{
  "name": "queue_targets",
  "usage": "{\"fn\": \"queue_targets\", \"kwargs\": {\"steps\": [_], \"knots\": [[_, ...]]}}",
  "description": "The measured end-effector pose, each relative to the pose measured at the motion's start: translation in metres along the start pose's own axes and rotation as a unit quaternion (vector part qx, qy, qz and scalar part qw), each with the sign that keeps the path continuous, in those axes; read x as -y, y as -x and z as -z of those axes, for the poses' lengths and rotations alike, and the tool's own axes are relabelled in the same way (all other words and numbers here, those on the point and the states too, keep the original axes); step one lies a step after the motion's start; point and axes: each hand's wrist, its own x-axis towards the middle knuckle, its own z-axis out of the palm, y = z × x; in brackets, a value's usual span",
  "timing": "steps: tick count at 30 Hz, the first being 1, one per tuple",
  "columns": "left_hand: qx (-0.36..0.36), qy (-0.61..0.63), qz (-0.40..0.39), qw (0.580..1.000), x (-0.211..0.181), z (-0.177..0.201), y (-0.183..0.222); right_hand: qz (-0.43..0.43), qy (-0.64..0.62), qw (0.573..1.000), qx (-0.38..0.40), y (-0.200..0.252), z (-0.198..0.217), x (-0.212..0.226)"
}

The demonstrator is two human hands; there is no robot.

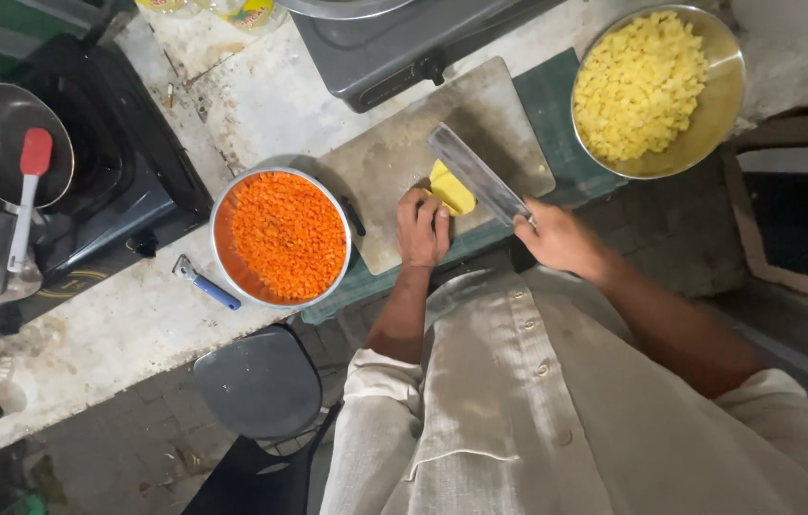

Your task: Dicing potatoes into small cubes on a wooden cutting board using a large kitchen knife.

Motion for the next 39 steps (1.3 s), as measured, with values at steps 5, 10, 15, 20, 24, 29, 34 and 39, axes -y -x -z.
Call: {"fn": "queue_targets", "kwargs": {"steps": [5, 10, 15, 20, 24, 29, 34, 39], "knots": [[0.002, 0.010, -0.003, 1.000, 0.000, -0.001, 0.001, -0.028, 0.029, 0.999, 0.037, 0.018, 0.010, 0.023], [-0.002, 0.019, -0.003, 1.000, -0.005, 0.005, -0.006, -0.069, 0.044, 0.991, 0.104, 0.023, 0.017, 0.040], [-0.003, 0.013, -0.001, 1.000, -0.008, 0.007, -0.010, -0.080, 0.036, 0.989, 0.121, 0.024, 0.017, 0.043], [0.003, 0.011, -0.001, 1.000, -0.006, 0.006, -0.006, -0.093, 0.021, 0.986, 0.139, 0.026, 0.021, 0.052], [0.003, 0.006, 0.002, 1.000, -0.006, 0.006, -0.008, -0.082, 0.041, 0.985, 0.143, 0.022, 0.015, 0.046], [0.010, 0.001, 0.010, 1.000, -0.006, 0.006, -0.007, -0.081, 0.041, 0.984, 0.153, 0.019, 0.018, 0.045], [0.016, 0.004, 0.018, 1.000, -0.005, 0.004, 0.000, -0.073, 0.028, 0.987, 0.143, 0.018, 0.018, 0.041], [0.024, -0.002, 0.021, 0.999, -0.002, 0.003, -0.005, -0.060, 0.039, 0.989, 0.127, 0.012, 0.023, 0.044]]}}
